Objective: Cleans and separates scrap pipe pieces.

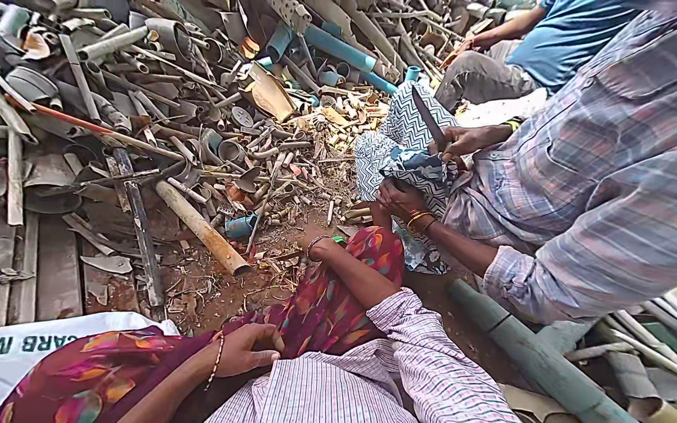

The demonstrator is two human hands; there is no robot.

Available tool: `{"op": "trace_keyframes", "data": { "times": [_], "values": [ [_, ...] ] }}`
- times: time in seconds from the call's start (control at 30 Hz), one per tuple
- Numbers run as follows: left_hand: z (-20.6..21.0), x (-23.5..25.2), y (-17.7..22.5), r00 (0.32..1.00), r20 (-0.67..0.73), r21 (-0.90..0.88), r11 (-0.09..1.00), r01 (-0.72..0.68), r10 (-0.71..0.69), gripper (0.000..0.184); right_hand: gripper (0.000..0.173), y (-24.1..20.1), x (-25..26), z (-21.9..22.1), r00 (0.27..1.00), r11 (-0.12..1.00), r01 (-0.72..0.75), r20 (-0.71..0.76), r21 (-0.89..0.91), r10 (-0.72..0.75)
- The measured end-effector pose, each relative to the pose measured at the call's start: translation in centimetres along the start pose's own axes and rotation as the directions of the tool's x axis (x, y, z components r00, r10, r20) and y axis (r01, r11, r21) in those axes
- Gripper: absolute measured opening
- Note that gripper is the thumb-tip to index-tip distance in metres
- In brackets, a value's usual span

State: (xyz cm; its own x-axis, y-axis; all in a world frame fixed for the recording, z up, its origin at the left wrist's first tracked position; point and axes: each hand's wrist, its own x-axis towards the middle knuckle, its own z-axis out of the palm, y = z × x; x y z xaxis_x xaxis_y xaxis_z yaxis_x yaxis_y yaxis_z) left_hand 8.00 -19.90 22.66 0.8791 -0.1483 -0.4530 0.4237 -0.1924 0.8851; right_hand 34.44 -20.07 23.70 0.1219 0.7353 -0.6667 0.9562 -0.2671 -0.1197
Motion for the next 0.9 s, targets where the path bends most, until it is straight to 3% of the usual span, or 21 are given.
{"op": "trace_keyframes", "data": {
  "times": [0.07,0.13,0.2,0.27,0.4,0.5,0.57,0.67,0.73,0.8,0.9],
  "values": [
    [0.7,1.8,1.1,0.988,0.137,0.216,0.975,0.047,-0.078,0.019,0.039,0.5,0.1,0.2,1.000,1.000,-0.031,-0.004,0.001,0.031],
    [1.3,2.8,2.3,0.977,0.173,0.382,0.923,0.047,-0.121,0.013,0.039,0.8,-0.1,0.1,0.999,1.000,-0.029,-0.025,0.008,0.030],
    [1.5,2.9,3.2,0.983,0.107,0.475,0.876,0.080,-0.147,0.018,0.040,1.1,0.5,0.3,0.999,1.000,-0.003,-0.035,0.000,0.004],
    [1.5,2.9,4.0,0.967,0.004,0.543,0.812,0.212,-0.255,0.030,0.037,1.5,2.1,1.1,1.000,0.999,0.002,-0.021,-0.050,-0.003],
    [2.0,3.0,3.5,0.943,-0.085,0.506,0.801,0.319,-0.321,0.036,0.039,1.3,3.3,1.0,1.000,0.997,0.002,0.003,-0.072,-0.002],
    [1.2,1.9,2.6,0.983,-0.102,0.403,0.897,0.182,-0.153,0.029,0.041,0.9,3.1,0.8,0.999,0.996,0.030,0.019,-0.084,-0.029],
    [0.0,-0.5,2.7,0.974,-0.226,0.252,0.967,0.028,0.031,0.022,0.042,0.7,2.6,0.6,0.999,0.996,0.035,0.022,-0.086,-0.033],
    [-0.6,-4.8,2.6,0.840,-0.429,0.120,0.943,-0.311,0.332,0.031,0.043,1.1,2.4,0.6,1.000,0.998,0.018,-0.002,-0.064,-0.019],
    [1.0,-6.6,2.2,0.837,-0.364,0.056,0.907,-0.418,0.408,0.048,0.045,1.2,2.7,0.8,1.000,0.998,0.004,0.008,-0.069,-0.003],
    [3.5,-7.3,1.8,0.913,-0.193,-0.002,0.930,-0.368,0.361,0.061,0.044,1.0,3.1,1.0,1.000,0.998,0.004,0.000,-0.065,-0.004],
    [5.7,-6.6,0.7,0.934,-0.007,0.031,0.934,-0.356,0.357,0.075,0.043,0.2,1.8,0.1,0.999,0.996,-0.026,0.045,-0.088,0.030]
  ]
}}
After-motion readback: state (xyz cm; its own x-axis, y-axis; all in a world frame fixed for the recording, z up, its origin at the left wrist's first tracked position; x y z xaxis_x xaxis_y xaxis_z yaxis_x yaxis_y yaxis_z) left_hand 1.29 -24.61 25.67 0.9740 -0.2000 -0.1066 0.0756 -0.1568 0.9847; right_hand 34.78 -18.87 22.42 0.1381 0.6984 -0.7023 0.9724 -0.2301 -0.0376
